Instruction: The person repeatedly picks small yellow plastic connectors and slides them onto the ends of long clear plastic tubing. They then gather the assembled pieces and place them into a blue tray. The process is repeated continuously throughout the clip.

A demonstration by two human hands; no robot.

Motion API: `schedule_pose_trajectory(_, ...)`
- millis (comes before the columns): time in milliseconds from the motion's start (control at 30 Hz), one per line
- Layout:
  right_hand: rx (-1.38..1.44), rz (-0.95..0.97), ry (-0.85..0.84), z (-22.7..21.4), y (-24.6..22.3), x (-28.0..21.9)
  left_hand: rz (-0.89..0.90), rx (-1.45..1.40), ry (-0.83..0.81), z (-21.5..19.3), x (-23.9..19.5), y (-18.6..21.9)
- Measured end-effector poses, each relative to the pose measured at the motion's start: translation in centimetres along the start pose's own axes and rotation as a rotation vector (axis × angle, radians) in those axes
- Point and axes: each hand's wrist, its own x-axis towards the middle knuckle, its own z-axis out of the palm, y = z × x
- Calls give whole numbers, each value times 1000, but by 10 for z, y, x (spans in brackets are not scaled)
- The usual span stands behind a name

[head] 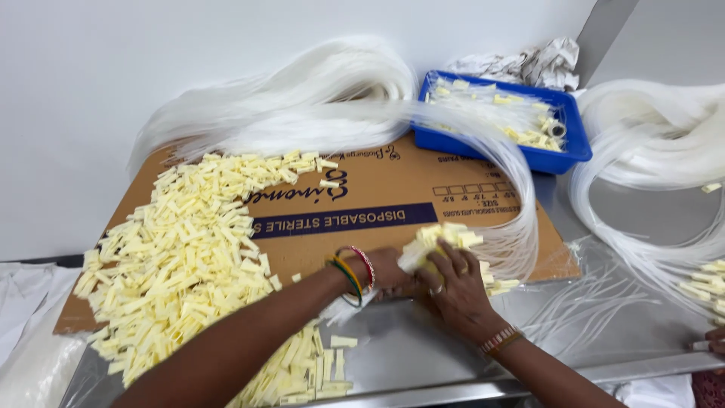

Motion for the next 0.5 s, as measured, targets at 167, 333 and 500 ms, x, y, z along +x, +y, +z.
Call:
schedule_pose_trajectory(167,-117,68,162,4,56,51,144,279,301,-66,-24,35)
schedule_pose_trajectory(333,-332,203,-21,5,120,-6,487,546,508,-95,-51,-3)
schedule_pose_trajectory(500,181,179,-121,-44,73,34,214,1069,632,-79,-33,-32)
